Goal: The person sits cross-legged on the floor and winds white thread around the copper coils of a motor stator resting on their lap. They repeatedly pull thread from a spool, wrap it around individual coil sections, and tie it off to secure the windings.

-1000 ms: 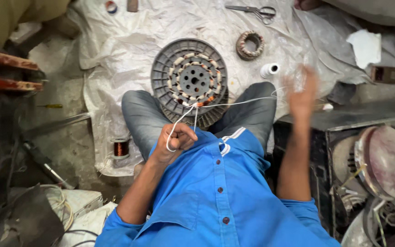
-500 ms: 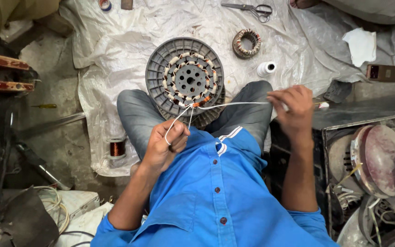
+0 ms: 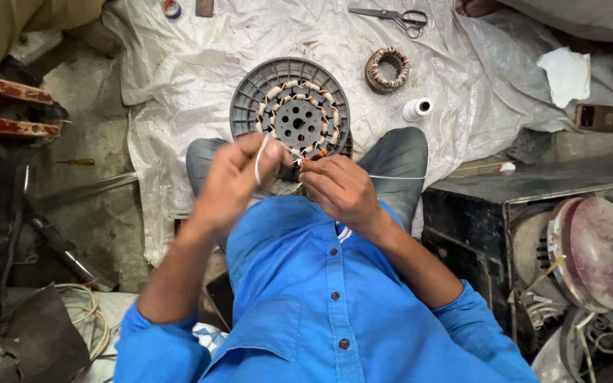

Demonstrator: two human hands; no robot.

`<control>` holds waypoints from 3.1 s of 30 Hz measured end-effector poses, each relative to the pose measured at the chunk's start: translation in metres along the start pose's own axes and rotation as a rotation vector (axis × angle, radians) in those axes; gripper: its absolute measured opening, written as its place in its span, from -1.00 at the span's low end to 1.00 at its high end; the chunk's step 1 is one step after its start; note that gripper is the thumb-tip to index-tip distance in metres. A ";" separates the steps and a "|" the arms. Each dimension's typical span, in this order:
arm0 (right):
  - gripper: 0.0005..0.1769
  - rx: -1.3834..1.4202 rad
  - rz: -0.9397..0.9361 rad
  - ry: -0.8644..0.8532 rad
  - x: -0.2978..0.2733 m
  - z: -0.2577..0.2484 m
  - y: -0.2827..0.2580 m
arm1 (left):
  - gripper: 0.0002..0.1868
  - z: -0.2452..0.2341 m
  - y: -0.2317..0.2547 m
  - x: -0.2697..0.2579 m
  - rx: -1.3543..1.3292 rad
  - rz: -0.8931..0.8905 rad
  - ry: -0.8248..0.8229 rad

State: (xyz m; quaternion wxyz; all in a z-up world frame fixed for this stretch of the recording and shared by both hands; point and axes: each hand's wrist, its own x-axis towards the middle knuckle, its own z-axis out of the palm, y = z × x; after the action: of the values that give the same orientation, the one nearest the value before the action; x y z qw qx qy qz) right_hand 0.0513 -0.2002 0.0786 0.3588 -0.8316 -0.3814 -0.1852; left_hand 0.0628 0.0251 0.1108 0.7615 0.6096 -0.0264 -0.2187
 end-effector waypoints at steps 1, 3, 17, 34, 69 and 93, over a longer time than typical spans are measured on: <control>-0.72 0.029 0.044 0.030 -0.002 0.002 -0.001 | -0.73 -0.011 0.009 0.013 0.309 0.226 0.025; -0.77 0.090 0.132 0.090 -0.006 0.006 -0.004 | -0.79 -0.033 0.023 0.046 0.723 0.585 0.163; -0.76 0.177 0.192 0.038 -0.004 0.008 -0.003 | -0.74 0.010 -0.056 0.003 1.042 0.767 0.382; -0.75 0.112 0.092 -0.119 0.041 -0.006 0.026 | -0.78 0.005 -0.058 0.010 0.994 0.826 0.360; -0.72 0.058 0.567 -0.015 -0.035 0.001 0.016 | -0.72 0.006 -0.060 0.011 1.089 0.810 0.308; -0.85 0.179 0.229 -0.204 -0.035 -0.003 -0.001 | -0.71 0.009 -0.061 0.014 1.107 0.807 0.335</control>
State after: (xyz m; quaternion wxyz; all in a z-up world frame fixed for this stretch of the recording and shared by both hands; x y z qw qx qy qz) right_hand 0.0275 -0.2195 0.0607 0.4097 -0.8487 -0.3337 -0.0228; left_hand 0.0543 0.0021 0.0526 0.3551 0.8755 -0.2401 0.2232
